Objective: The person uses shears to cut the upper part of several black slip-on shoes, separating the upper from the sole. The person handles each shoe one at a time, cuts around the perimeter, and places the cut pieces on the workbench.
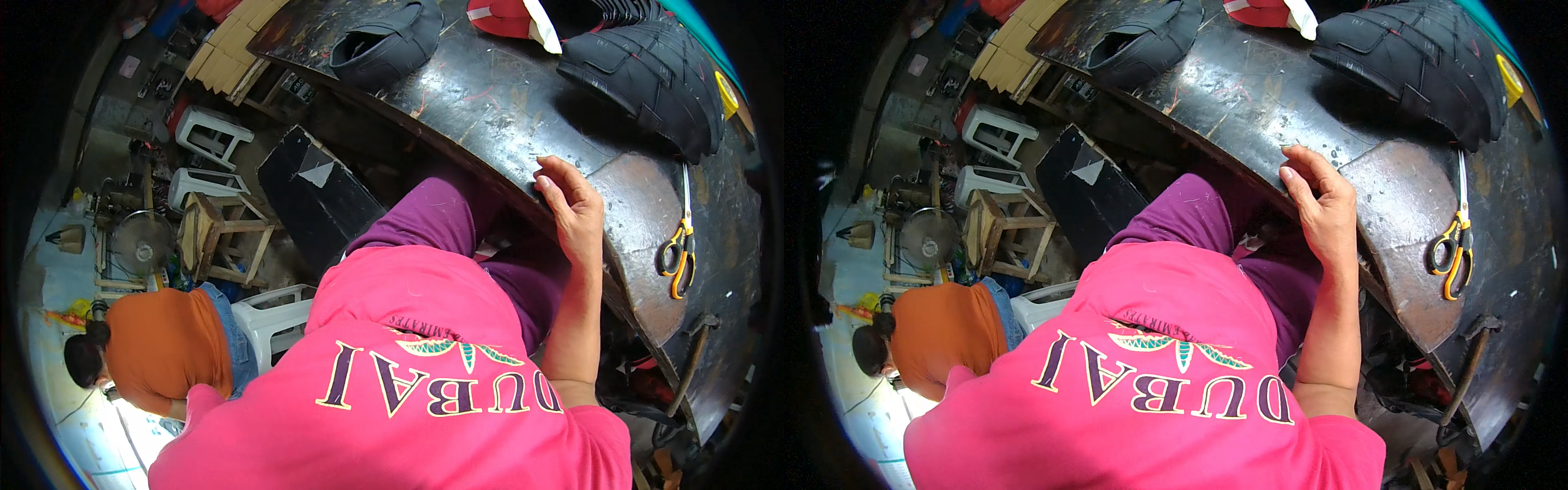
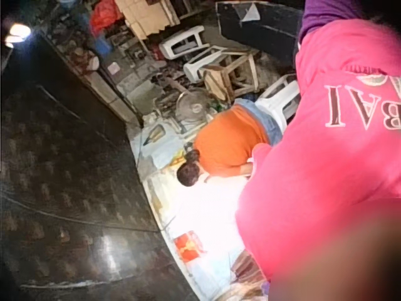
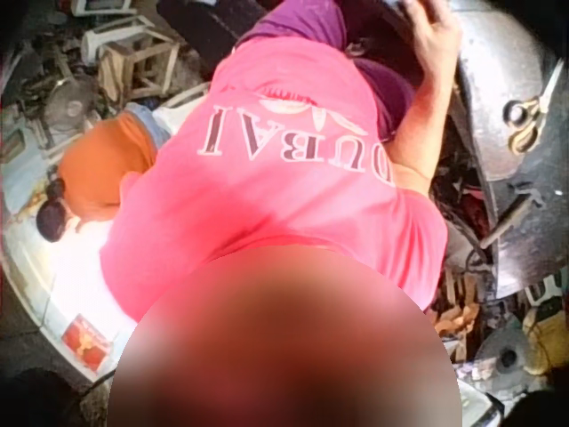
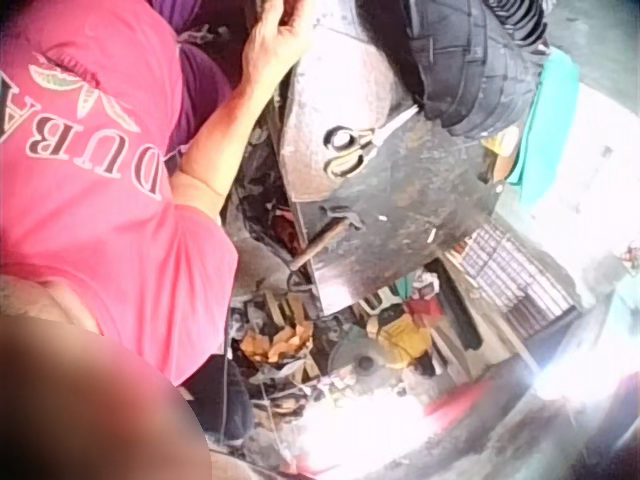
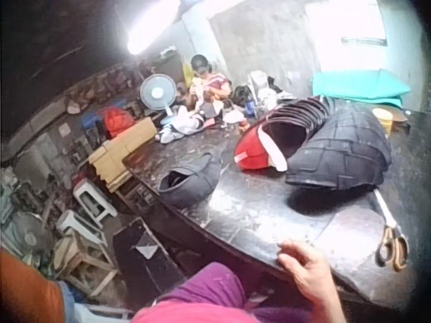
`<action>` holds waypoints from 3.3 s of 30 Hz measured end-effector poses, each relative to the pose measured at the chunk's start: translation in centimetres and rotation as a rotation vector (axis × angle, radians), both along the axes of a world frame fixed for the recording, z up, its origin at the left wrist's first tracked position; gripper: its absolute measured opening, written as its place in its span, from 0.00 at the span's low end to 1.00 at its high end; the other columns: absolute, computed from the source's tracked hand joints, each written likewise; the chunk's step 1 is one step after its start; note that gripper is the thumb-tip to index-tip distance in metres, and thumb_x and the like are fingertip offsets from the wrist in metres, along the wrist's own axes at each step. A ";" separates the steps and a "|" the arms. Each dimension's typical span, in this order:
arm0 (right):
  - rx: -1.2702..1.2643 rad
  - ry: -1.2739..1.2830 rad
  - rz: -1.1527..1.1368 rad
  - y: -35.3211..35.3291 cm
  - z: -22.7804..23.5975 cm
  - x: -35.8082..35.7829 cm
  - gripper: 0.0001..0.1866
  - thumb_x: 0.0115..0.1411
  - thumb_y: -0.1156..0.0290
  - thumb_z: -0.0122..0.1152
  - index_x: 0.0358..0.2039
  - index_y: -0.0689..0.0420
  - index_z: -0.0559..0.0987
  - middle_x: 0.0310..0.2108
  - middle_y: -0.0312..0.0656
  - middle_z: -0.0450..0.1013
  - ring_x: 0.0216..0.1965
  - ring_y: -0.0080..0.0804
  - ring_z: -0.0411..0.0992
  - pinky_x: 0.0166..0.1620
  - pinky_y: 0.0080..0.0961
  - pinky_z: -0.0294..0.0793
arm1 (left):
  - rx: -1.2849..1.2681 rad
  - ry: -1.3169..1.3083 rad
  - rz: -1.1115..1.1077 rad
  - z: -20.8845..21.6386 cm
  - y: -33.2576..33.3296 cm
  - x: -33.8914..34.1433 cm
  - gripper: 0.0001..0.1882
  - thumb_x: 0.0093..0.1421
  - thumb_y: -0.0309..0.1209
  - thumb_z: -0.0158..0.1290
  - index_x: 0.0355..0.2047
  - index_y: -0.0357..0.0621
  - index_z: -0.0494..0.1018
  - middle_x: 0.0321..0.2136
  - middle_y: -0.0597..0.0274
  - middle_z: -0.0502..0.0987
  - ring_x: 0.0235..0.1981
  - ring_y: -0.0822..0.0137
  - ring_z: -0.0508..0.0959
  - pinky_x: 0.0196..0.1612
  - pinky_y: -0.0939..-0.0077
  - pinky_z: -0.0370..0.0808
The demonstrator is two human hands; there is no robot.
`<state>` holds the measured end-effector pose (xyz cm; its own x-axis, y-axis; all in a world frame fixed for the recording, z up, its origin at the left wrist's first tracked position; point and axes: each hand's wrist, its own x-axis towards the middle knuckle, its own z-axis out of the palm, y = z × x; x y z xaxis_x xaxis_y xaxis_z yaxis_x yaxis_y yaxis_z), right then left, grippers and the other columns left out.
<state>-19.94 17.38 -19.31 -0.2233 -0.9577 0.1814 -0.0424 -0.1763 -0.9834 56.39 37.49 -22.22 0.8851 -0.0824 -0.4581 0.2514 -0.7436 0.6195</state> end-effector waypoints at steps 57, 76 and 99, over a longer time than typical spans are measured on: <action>-0.003 -0.018 -0.037 -0.8 -0.8 -0.2 0.14 0.67 0.74 0.62 0.52 0.64 0.80 0.45 0.37 0.79 0.42 0.22 0.76 0.49 0.21 0.75 | 0.070 -0.028 -0.127 1.0 -0.8 5.0 0.16 0.60 0.37 0.59 0.44 0.42 0.82 0.40 0.42 0.83 0.41 0.43 0.82 0.49 0.51 0.78; 0.015 0.024 -0.095 -0.4 -0.2 0.4 0.14 0.67 0.75 0.62 0.51 0.64 0.80 0.43 0.38 0.79 0.40 0.21 0.76 0.48 0.20 0.75 | 0.161 0.045 -0.189 -0.9 -0.5 4.4 0.15 0.60 0.38 0.58 0.43 0.42 0.82 0.39 0.41 0.83 0.40 0.43 0.82 0.48 0.51 0.78; 0.156 0.224 -0.143 1.0 5.2 2.2 0.13 0.63 0.79 0.64 0.48 0.63 0.81 0.38 0.40 0.81 0.41 0.24 0.78 0.47 0.23 0.76 | -0.875 -0.370 -2.525 15.9 -41.4 -55.3 0.09 0.63 0.27 0.57 0.43 0.40 0.79 0.38 0.53 0.81 0.38 0.56 0.82 0.43 0.67 0.78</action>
<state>-17.75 18.38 -14.06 -0.3288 -0.9396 0.0951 -0.2752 -0.0010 -0.9614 1.13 -3.92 -6.34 -0.8999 -0.3849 0.2049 -0.2171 0.8030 0.5551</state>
